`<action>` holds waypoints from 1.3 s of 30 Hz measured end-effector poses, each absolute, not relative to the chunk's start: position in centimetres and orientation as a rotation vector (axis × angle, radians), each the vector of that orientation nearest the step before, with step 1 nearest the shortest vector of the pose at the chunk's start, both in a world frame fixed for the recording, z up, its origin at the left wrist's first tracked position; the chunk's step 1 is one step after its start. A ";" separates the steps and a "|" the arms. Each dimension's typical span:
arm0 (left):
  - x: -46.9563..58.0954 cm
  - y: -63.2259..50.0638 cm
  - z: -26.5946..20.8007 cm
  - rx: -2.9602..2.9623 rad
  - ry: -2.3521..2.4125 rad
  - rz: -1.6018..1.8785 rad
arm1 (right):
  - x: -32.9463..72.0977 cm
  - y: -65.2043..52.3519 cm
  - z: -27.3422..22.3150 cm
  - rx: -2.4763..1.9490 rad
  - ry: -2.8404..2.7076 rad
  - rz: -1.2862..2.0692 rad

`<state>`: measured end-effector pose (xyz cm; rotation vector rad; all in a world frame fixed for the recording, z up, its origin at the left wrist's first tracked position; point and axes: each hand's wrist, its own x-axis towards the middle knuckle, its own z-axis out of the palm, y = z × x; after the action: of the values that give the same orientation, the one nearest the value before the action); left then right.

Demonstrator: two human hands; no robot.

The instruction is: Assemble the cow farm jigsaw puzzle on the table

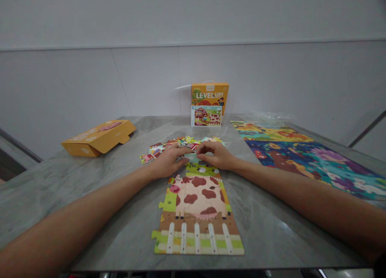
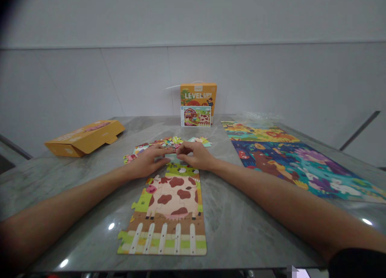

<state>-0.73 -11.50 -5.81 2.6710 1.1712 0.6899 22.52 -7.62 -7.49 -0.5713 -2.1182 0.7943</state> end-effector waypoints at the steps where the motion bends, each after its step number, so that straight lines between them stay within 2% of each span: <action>1: -0.7 -11.5 -5.7 2.651 1.196 0.702 | 22.6 -7.6 -7.4 -0.577 -2.133 0.745; 5: -1.1 -11.3 -5.4 2.528 1.332 0.759 | 23.1 -7.1 -7.3 -0.657 -2.157 0.617; 11: -1.3 -11.1 -5.6 2.461 1.304 0.736 | 23.1 -7.1 -7.3 -0.687 -2.194 0.669; 14: -1.2 -11.0 -5.7 2.447 1.342 0.708 | 23.0 -7.1 -7.3 -0.754 -2.163 0.594; 20: -1.9 -10.3 -5.5 2.384 1.655 0.914 | 24.8 -4.3 -7.5 -1.191 -1.586 0.246; 26: -3.4 -9.0 -5.3 2.130 1.887 1.157 | 27.5 -0.3 -9.3 -1.579 -1.444 0.169; 34: -4.6 -7.9 -6.0 2.149 2.100 0.775 | 26.5 -0.6 -10.4 -1.611 -1.818 0.103; 39: -4.5 -8.2 -6.0 2.257 2.093 0.632 | 26.6 -1.0 -9.7 -1.562 -1.685 0.278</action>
<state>-4.49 -8.19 -6.04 2.2572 2.0925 0.6318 26.60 -1.02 -9.72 -1.5620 -1.6848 0.2779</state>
